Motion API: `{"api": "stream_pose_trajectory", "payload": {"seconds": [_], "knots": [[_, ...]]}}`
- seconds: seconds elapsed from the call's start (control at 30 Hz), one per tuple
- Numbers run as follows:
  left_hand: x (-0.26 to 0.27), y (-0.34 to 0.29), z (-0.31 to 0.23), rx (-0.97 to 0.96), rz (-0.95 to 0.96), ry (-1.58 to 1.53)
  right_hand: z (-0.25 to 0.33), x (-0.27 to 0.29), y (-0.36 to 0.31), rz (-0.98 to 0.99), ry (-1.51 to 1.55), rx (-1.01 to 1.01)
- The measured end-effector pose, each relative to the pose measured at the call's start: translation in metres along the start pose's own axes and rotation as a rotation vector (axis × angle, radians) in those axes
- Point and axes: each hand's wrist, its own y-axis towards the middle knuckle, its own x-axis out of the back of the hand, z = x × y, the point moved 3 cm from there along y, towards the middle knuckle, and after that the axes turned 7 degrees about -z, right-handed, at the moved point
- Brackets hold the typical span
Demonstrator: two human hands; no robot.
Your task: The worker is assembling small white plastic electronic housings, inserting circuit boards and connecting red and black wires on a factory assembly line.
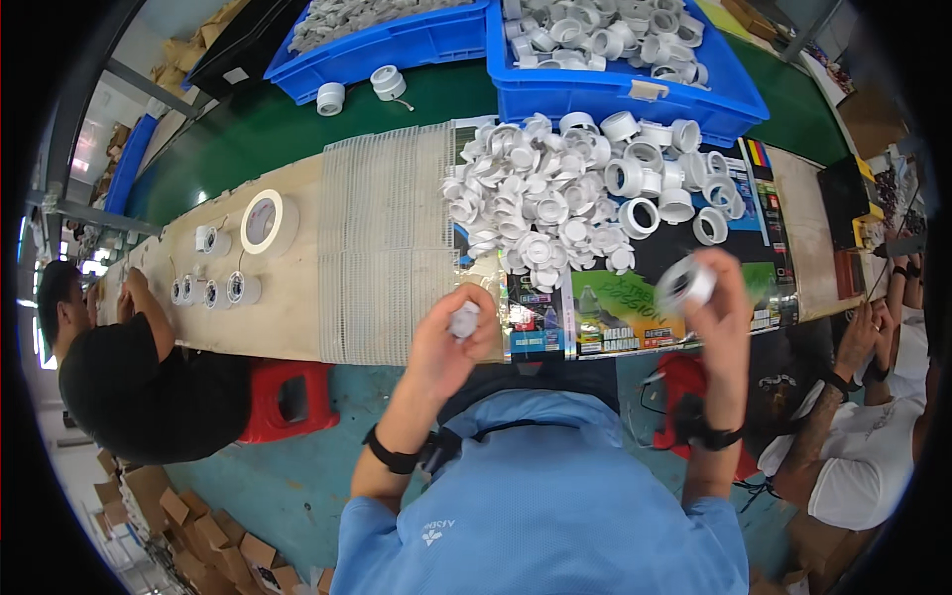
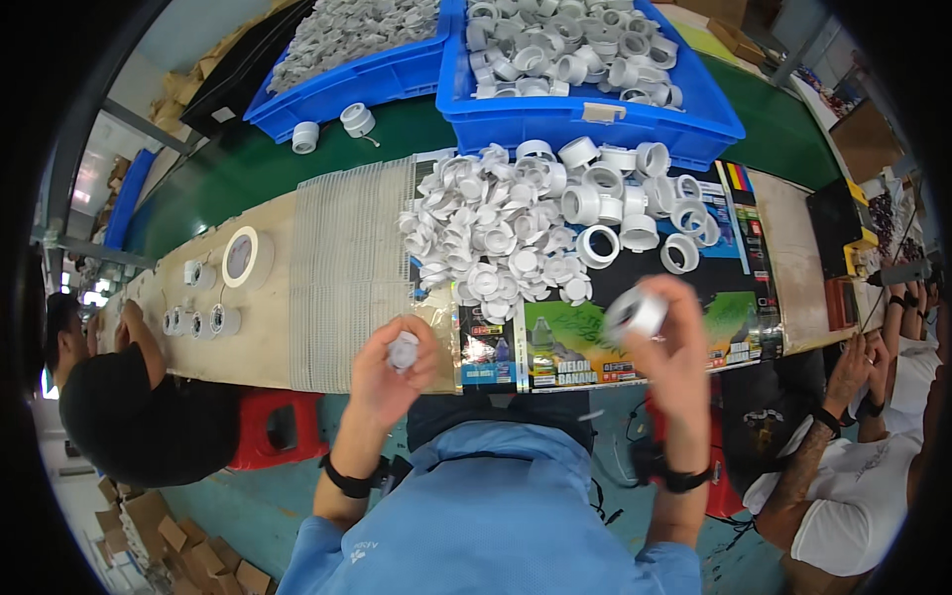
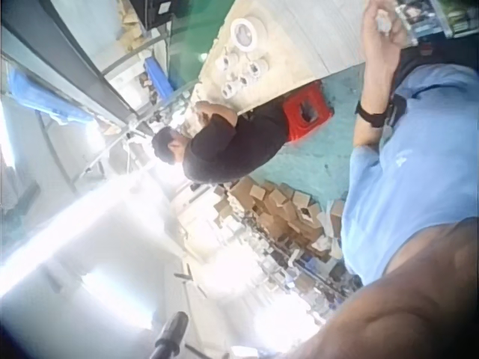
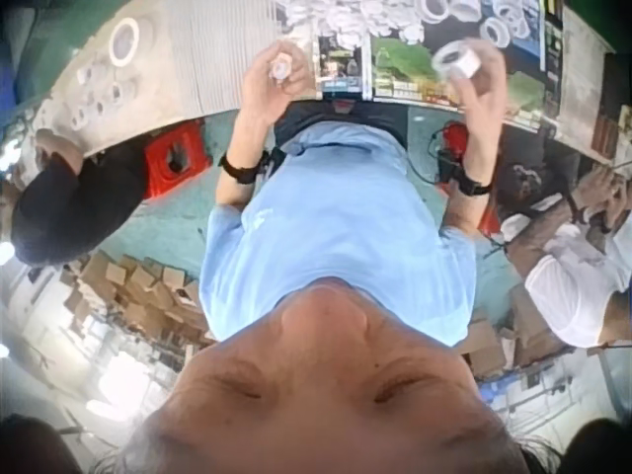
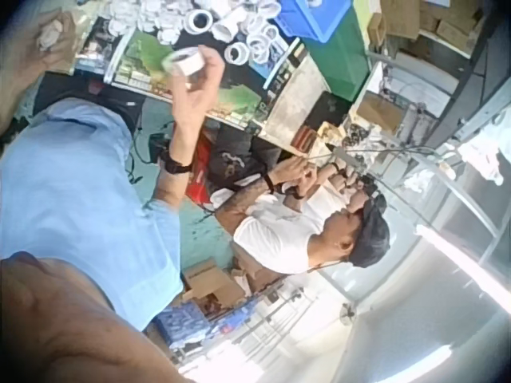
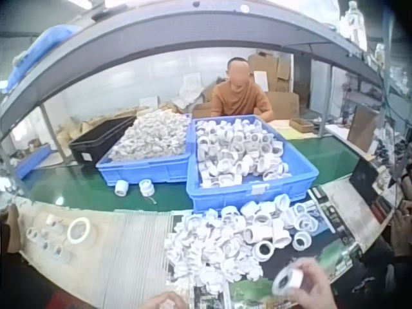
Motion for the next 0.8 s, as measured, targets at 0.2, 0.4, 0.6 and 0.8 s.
{"api": "stream_pose_trajectory", "payload": {"seconds": [0.2,0.4,0.6,0.8], "knots": [[-0.021,-0.004,0.021,-0.009,-0.141,-0.084,-0.024,-0.115,-0.041,0.319,0.519,-0.181],[-0.026,-0.018,0.012,-0.094,-0.143,0.065,-0.026,-0.145,-0.044,0.406,0.466,-0.188],[-0.030,-0.023,0.010,-0.161,-0.092,0.149,-0.019,-0.150,-0.048,0.445,0.421,-0.222],[-0.032,-0.024,0.009,-0.196,-0.093,0.212,-0.018,-0.147,-0.050,0.496,0.299,-0.112]]}}
